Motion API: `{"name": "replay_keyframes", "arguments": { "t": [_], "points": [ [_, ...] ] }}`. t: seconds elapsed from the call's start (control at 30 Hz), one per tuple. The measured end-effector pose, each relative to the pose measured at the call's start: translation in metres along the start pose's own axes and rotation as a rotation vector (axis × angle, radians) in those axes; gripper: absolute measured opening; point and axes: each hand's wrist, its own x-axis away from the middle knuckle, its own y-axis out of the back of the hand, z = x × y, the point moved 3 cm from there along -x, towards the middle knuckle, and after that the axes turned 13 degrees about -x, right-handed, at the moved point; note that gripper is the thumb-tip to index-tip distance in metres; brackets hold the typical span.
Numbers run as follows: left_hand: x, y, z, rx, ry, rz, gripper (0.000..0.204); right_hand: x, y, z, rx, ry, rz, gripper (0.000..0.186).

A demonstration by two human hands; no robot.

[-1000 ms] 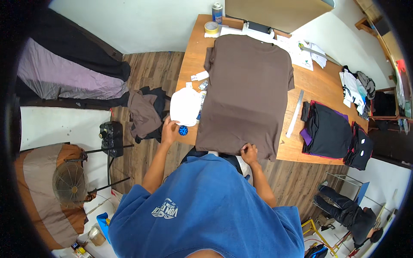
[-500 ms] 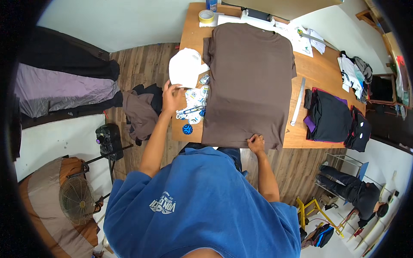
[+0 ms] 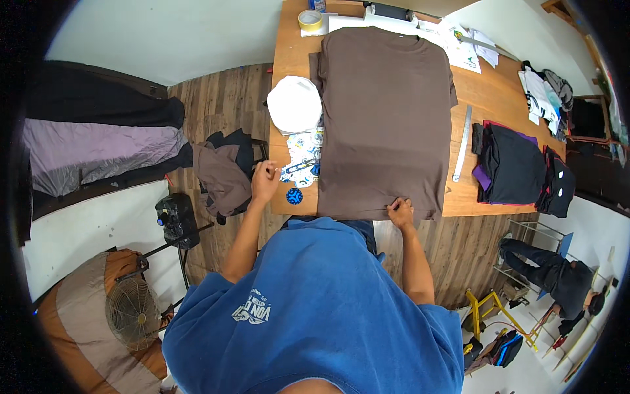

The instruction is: Align a heat transfer design on a t-shirt using a ruler, use a heat press, and weed additional transfer designs.

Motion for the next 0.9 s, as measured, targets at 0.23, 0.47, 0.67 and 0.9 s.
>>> {"name": "replay_keyframes", "arguments": {
  "t": [0.23, 0.47, 0.67, 0.9],
  "points": [
    [0.017, -0.007, 0.008, -0.243, -0.122, -0.179, 0.041, -0.018, -0.006, -0.035, -0.101, -0.08, 0.042, 0.03],
    [0.008, -0.011, 0.03, -0.047, -0.042, -0.12, 0.039, -0.012, 0.006, -0.008, -0.132, -0.121, 0.063, 0.03],
    [0.011, 0.01, 0.009, -0.069, -0.147, -0.138, 0.035, -0.011, 0.005, -0.01, -0.188, -0.137, 0.057, 0.03],
    [0.011, 0.042, 0.009, -0.05, -0.149, -0.263, 0.031, -0.008, -0.003, -0.022, -0.105, -0.052, 0.007, 0.032]
  ]
}}
